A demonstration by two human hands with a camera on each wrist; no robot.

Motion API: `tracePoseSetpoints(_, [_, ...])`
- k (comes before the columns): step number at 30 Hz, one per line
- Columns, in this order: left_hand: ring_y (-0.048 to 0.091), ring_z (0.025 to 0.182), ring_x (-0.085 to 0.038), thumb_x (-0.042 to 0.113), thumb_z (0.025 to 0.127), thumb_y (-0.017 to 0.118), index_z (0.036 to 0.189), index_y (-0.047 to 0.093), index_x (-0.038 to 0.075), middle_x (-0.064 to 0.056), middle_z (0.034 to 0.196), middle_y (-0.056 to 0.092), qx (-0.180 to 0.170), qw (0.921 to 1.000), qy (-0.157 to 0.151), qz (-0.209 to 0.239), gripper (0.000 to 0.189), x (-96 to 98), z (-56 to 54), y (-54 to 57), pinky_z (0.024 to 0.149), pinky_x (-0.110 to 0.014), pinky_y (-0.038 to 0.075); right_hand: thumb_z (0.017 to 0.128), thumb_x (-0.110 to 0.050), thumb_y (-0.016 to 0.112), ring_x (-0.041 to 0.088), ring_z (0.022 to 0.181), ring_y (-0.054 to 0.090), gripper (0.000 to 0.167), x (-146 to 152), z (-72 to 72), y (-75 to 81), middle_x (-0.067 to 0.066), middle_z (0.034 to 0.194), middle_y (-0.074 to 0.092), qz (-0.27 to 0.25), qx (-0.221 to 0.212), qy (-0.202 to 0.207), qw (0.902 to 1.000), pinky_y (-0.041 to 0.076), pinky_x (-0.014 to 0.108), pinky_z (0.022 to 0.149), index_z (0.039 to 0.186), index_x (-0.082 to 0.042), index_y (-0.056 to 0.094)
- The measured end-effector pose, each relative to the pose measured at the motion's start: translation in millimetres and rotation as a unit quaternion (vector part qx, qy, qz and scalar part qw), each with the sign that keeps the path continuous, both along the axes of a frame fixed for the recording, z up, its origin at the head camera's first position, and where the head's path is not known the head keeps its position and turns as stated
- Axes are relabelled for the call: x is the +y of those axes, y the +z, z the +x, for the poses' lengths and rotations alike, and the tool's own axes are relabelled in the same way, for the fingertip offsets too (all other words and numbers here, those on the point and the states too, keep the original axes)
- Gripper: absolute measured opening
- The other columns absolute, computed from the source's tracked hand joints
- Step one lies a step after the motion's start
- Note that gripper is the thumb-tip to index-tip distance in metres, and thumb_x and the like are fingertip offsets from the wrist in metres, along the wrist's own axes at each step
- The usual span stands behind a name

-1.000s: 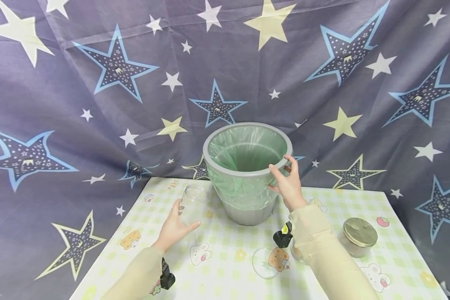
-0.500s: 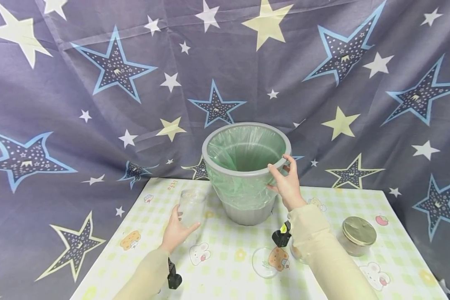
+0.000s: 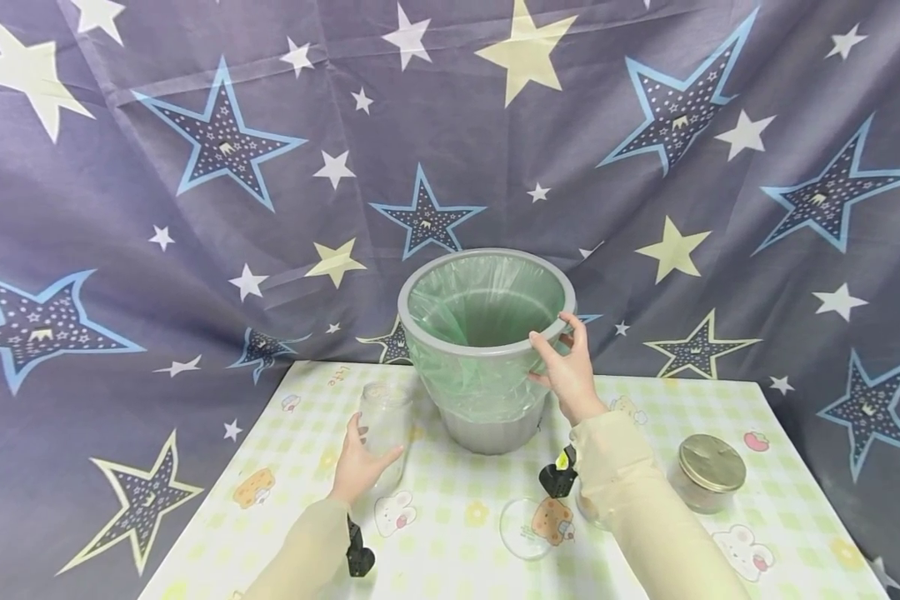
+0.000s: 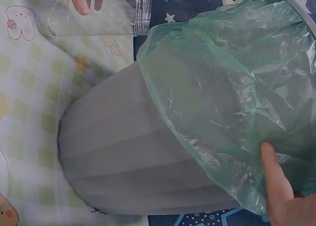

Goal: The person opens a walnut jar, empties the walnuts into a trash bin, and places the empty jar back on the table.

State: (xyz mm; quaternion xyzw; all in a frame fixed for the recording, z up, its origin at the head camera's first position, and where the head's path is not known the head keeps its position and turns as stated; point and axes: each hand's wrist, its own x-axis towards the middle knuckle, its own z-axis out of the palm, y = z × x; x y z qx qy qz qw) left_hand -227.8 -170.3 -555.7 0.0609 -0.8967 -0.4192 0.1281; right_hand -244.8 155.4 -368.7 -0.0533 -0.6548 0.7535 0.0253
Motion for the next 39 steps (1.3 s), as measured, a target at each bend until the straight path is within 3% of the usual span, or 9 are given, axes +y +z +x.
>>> tracePoseSetpoints(9, [0.051,0.115,-0.045,0.041,0.070,0.080,0.147,0.016,0.005,-0.029,0.131,0.045,-0.008,0.9995,0.019,0.023,0.106,-7.8,4.4,-7.7,0.095,-0.057,0.043,0.095,-0.024,0.054,0.033,0.134,0.028,0.067,-1,-0.7,-3.9,0.015,0.143,0.015,0.008,0.002,0.001,1.0000,0.054,0.042,0.085,0.148,-0.021,0.013])
tracePoseSetpoints(16, [0.047,0.121,-0.043,0.042,0.073,0.078,0.147,0.012,0.005,-0.029,0.133,0.042,-0.017,0.9995,-0.004,0.027,0.106,-11.6,5.6,-9.5,0.098,-0.056,0.041,0.095,-0.024,0.055,0.034,0.133,0.029,0.067,0,-0.9,-4.9,0.015,0.142,0.015,0.008,-0.002,0.002,1.0000,0.057,0.034,0.078,0.148,-0.022,0.014])
tracePoseSetpoints(22, [0.046,0.121,-0.045,0.044,0.076,0.076,0.146,0.013,0.002,-0.031,0.133,0.042,-0.018,0.9995,-0.025,0.009,0.103,-20.2,8.0,-8.8,0.097,-0.058,0.041,0.095,-0.025,0.054,0.034,0.133,0.027,0.067,0,0.5,-1.8,0.015,0.142,0.013,0.006,0.004,0.001,1.0000,0.056,0.037,0.082,0.149,-0.022,0.013])
tracePoseSetpoints(28, [0.043,0.124,-0.045,0.044,0.075,0.076,0.146,0.016,-0.001,-0.030,0.136,0.041,-0.042,0.9988,-0.025,0.007,0.103,-30.0,11.2,-3.9,0.103,-0.057,0.036,0.095,-0.023,0.054,0.032,0.134,0.027,0.066,1,-0.9,-1.5,0.013,0.142,0.014,0.003,-0.002,-0.001,1.0000,0.056,0.038,0.082,0.148,-0.023,0.014])
tracePoseSetpoints(34, [0.042,0.126,-0.044,0.043,0.073,0.078,0.147,0.016,0.000,-0.027,0.138,0.042,-0.064,0.9973,-0.031,0.017,0.106,-38.0,18.1,-2.5,0.106,-0.057,0.034,0.095,-0.024,0.054,0.032,0.133,0.028,0.065,1,-1.5,-1.7,0.013,0.141,0.015,0.007,-0.001,-0.003,1.0000,0.056,0.037,0.081,0.148,-0.023,0.015])
tracePoseSetpoints(39, [0.039,0.129,-0.045,0.036,0.074,0.079,0.146,0.018,-0.001,-0.029,0.139,0.040,-0.063,0.9965,-0.046,0.029,0.101,-43.3,26.0,-2.4,0.107,-0.057,0.032,0.095,-0.023,0.054,0.032,0.133,0.028,0.065,0,-2.1,-1.7,0.012,0.141,0.016,0.002,0.001,-0.005,1.0000,0.056,0.037,0.080,0.148,-0.023,0.014])
